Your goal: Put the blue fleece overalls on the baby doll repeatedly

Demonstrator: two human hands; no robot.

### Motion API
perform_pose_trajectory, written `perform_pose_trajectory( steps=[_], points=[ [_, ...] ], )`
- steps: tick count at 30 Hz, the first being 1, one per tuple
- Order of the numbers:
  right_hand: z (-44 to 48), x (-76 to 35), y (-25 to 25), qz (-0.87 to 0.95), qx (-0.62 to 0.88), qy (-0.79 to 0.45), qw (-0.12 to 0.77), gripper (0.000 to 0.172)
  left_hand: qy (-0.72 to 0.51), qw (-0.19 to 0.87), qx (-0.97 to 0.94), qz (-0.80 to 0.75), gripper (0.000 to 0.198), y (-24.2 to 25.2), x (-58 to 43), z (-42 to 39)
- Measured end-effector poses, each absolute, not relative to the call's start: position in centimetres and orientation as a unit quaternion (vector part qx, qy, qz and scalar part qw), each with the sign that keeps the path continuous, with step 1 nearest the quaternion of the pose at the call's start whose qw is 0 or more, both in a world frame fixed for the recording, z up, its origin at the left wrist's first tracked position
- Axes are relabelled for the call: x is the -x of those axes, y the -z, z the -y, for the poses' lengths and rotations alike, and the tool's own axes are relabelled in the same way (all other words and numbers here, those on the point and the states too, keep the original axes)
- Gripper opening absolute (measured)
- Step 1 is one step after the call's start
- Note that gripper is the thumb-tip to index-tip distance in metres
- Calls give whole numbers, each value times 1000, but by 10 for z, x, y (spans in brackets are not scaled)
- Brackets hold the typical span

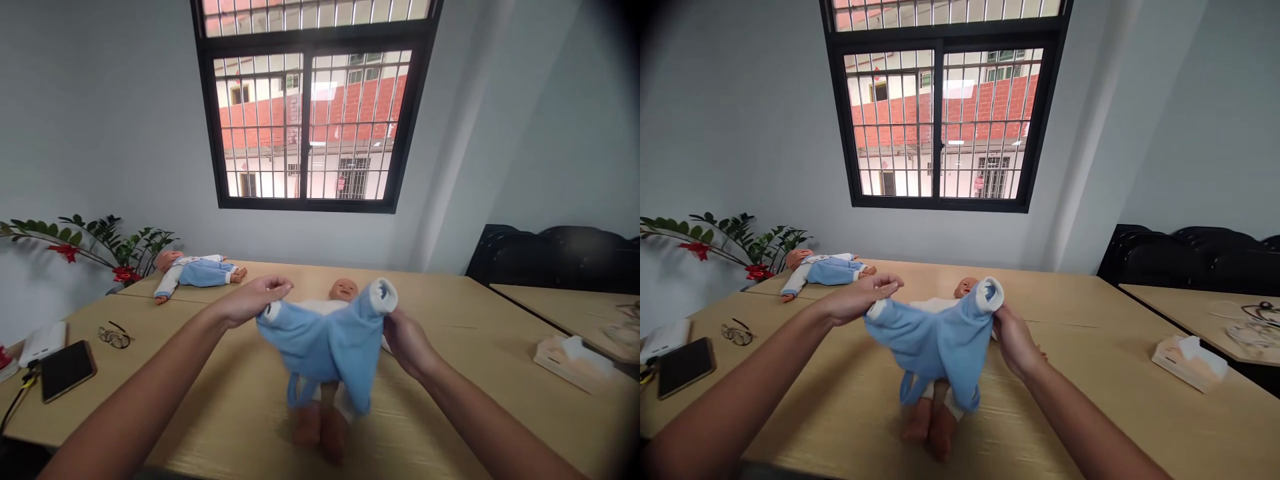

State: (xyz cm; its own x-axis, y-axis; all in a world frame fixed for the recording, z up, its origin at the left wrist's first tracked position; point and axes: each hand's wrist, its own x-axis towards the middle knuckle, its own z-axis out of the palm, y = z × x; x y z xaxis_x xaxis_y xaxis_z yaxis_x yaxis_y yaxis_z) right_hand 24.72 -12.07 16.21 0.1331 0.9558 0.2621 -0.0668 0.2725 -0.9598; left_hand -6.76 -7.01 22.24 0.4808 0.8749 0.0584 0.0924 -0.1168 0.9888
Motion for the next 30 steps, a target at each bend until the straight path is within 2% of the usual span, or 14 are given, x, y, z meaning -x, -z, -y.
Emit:
perform_pose_trajectory(
  steps=[5, 9, 11, 14, 16, 18, 20, 22, 24, 25, 26, 28, 30],
  points=[
    [57, -271, -201, 485, 452, -333, 671, 15, -524, 505, -586, -357, 42, -242, 34, 26],
    [61, -285, -225, 535, 419, -268, 683, 16, -531, 409, -674, -311, 32, -246, 26, 42],
    [88, -292, -213, 608, 419, -235, 632, 20, -483, 372, -732, -303, 30, -231, 37, 66],
    [135, -302, -173, 721, 421, -258, 486, 25, -343, 351, -830, -265, 21, -191, 58, 103],
    [155, -305, -145, 780, 455, -290, 318, 17, -194, 397, -871, -217, 25, -163, 65, 116],
    [156, -299, -124, 799, 507, -246, 210, 15, -72, 468, -865, -168, 30, -140, 61, 112],
    [139, -285, -112, 814, 517, -181, 194, 20, -73, 484, -855, -169, 27, -122, 45, 92],
    [109, -265, -105, 831, 487, -151, 221, 31, -189, 410, -863, -226, 31, -108, 22, 60],
    [77, -245, -97, 829, 493, -93, 245, 39, -285, 323, -855, -289, 45, -94, 0, 28],
    [64, -237, -91, 829, 503, -67, 237, 42, -293, 310, -850, -309, 53, -87, -9, 14],
    [54, -231, -86, 829, 511, -47, 223, 40, -289, 311, -849, -315, 56, -81, -15, 3],
    [45, -226, -73, 828, 522, -18, 205, 29, -266, 321, -850, -322, 49, -69, -21, -10],
    [45, -226, -63, 825, 519, 4, 225, 24, -247, 327, -853, -324, 42, -62, -19, -12]
  ],
)
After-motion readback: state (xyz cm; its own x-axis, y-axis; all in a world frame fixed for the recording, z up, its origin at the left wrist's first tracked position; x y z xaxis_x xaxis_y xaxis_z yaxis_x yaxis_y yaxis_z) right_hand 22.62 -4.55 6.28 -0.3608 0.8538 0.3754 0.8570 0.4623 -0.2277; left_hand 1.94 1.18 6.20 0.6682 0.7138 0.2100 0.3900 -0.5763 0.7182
